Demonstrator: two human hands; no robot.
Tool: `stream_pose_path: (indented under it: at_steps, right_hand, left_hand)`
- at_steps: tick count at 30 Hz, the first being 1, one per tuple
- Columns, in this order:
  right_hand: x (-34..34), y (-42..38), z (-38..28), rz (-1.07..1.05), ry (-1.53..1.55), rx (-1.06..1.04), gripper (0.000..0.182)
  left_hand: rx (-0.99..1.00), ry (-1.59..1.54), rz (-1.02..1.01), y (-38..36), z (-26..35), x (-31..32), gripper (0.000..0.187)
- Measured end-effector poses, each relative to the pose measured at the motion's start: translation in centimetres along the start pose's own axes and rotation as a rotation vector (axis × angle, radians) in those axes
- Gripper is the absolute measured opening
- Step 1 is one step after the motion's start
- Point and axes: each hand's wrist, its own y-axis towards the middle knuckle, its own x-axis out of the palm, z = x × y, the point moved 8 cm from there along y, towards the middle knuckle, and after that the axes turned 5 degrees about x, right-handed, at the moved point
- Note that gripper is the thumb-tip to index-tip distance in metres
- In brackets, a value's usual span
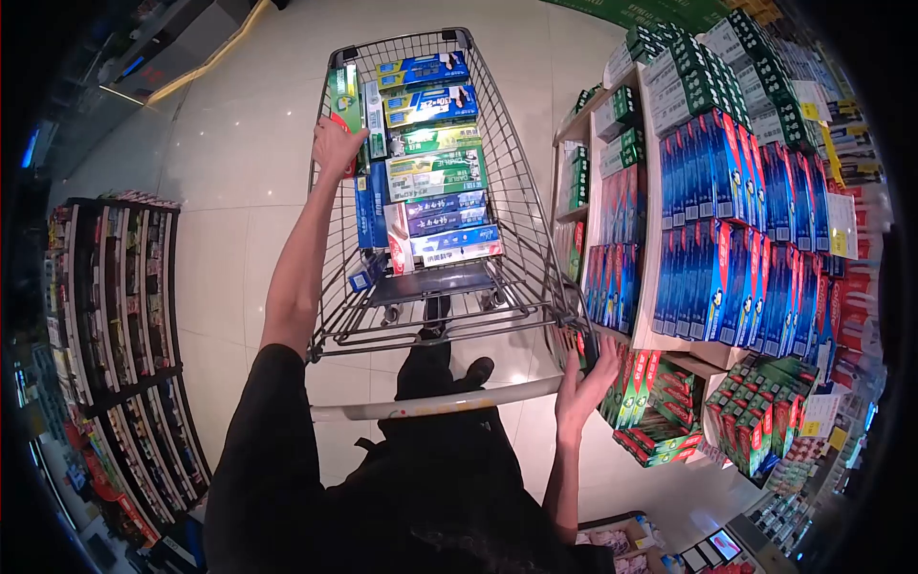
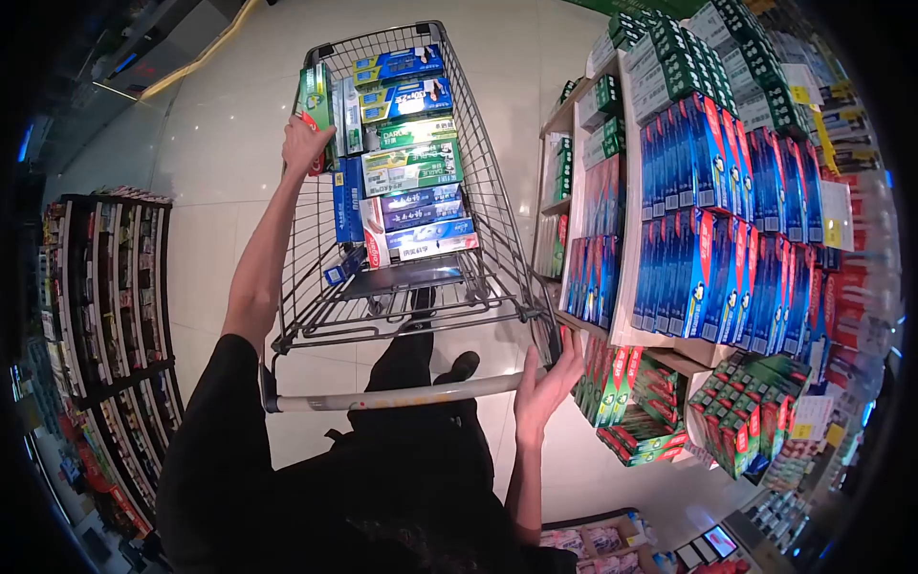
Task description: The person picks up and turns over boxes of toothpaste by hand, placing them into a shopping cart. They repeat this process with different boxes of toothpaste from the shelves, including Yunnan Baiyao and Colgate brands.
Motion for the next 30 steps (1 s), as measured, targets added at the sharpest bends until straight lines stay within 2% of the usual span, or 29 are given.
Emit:
stream_pose_path:
  at_steps: [2,4,6,9,14,16,17,22,30]
  right_hand:
    - [0.6,0.4,-0.2,0.012,-0.057,0.039,0.050]
    - [0.8,0.5,0.2,0.048,-0.061,0.093,0.047]
    - [1.1,0.5,0.0,0.081,-0.098,0.116,0.045]
    - [1.5,0.6,0.6,0.090,-0.149,0.146,0.044]
    - [1.9,0.4,1.4,0.088,-0.176,0.145,0.046]
    - [1.9,0.4,0.8,0.103,-0.137,0.176,0.045]
    - [2.0,0.5,0.6,0.111,-0.127,0.174,0.044]
    - [2.1,0.6,0.7,0.107,-0.162,0.145,0.046]
    - [1.8,0.7,0.6,0.142,-0.181,0.113,0.044]
  left_hand:
    - [-0.017,0.053,0.016,3.0,-0.2,2.9,0.087]
    - [-0.256,-0.006,-0.141,5.1,-1.8,6.2,0.092]
    - [-0.325,-0.053,-0.175,6.2,-2.6,9.1,0.090]
    - [-0.125,-0.061,0.008,8.8,-3.6,12.4,0.086]
    - [-0.142,-0.149,0.101,10.3,-4.3,16.9,0.068]
    - [0.077,-0.150,0.184,11.1,-3.2,18.1,0.063]
    - [0.101,-0.238,0.206,11.0,-3.4,18.8,0.057]
    - [0.092,-0.197,0.130,9.0,-3.0,18.6,0.056]
    - [0.194,-0.129,-0.060,8.7,-3.6,19.3,0.055]
